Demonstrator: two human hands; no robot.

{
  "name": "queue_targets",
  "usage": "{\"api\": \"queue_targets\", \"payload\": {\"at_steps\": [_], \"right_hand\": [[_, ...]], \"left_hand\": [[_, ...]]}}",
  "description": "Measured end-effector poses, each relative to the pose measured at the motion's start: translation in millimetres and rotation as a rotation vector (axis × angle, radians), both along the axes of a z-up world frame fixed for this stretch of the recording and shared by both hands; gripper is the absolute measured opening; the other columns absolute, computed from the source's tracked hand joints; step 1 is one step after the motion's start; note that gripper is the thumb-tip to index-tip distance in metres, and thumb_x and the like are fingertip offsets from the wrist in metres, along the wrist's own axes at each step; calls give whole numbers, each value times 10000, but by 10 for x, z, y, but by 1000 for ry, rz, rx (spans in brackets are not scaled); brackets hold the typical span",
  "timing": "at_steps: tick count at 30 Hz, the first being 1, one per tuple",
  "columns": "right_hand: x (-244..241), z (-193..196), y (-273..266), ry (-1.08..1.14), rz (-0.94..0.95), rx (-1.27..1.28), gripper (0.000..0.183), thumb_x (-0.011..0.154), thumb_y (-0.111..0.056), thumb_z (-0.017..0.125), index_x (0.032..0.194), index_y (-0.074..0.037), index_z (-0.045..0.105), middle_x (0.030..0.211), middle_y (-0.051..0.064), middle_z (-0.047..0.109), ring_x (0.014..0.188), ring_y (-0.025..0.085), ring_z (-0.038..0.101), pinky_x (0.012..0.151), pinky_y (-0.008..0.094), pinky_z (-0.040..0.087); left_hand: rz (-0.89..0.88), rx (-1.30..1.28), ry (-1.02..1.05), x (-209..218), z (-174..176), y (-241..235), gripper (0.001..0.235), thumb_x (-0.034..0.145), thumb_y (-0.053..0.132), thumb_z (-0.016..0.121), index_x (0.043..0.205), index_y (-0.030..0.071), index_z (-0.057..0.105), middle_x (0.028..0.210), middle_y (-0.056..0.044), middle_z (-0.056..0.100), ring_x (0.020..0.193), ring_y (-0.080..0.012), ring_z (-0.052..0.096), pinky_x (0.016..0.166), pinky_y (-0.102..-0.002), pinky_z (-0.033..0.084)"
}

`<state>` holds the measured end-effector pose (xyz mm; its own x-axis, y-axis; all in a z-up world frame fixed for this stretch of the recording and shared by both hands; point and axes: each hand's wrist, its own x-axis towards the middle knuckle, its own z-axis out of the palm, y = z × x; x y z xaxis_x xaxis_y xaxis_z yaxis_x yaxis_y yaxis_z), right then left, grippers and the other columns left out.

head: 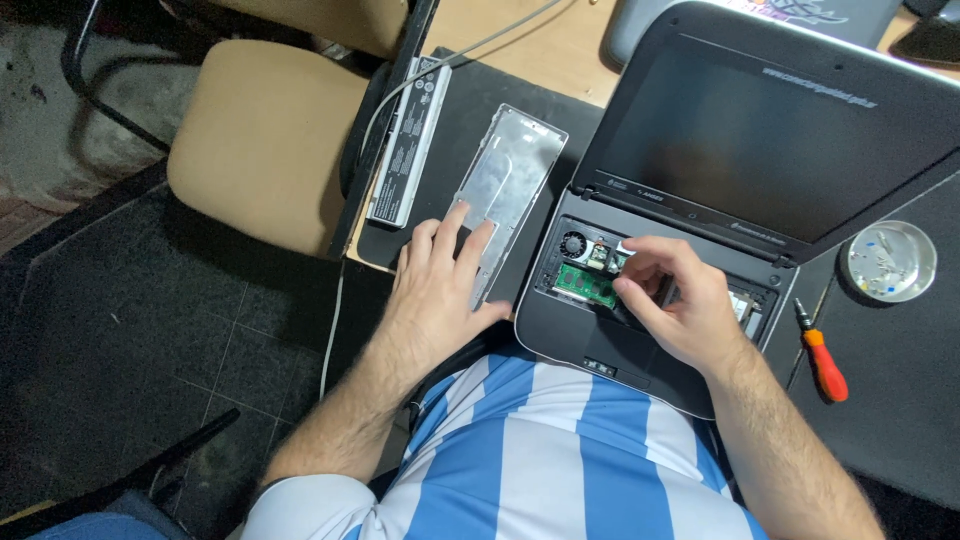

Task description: The person removes the laptop battery, then uses a screwdriver to unscrew and detach the back cover, screen bezel, and keyboard. The person lifts off each component and sets them aside on the desk.

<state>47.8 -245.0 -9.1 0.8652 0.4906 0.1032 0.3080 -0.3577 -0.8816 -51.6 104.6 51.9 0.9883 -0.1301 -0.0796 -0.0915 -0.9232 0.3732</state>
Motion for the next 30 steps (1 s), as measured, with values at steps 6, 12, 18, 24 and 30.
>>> {"api": "queue_targets", "payload": {"at_steps": [6,12,18,24,30], "right_hand": [[3,65,31,-1,-8,-18,482,1078,-70,884,1538,-149,766,1070,84,927,856,243,826,837,426,690],[27,65,23,7,1,15,489,1073,-39,867,1538,-146,763,1034,96,918,821,241,800,827,429,686],[32,63,24,8,-3,19,475,1075,-51,865,1526,-165,767,1014,62,915,810,223,799,812,410,682],[37,92,30,36,2,-8,493,1071,-47,869,1540,-157,765,1030,92,919,825,247,806,837,431,687],[17,184,65,9,1,-33,409,1081,-77,867,1481,-129,801,1024,121,929,847,282,841,828,452,700]], "left_hand": [[-74,17,116,27,246,-19,969,934,-16,883,1825,78,511,1819,-401,402,1561,-608,505,1186,-718,557],[264,-474,41,63,320,105,876,1039,-85,570,1877,57,353,1732,-492,560,1411,-708,704,1098,-774,651],[279,-564,-30,250,-252,361,718,1047,-67,672,1752,40,595,1775,-327,584,1519,-573,697,1146,-665,666],[156,13,-232,104,164,4,570,1055,-38,762,1621,-68,701,1770,-404,458,1551,-616,618,1151,-701,674],[67,70,-253,452,-540,-125,654,1190,390,767,1781,153,615,1903,-268,390,1795,-596,286,1395,-784,346]]}}
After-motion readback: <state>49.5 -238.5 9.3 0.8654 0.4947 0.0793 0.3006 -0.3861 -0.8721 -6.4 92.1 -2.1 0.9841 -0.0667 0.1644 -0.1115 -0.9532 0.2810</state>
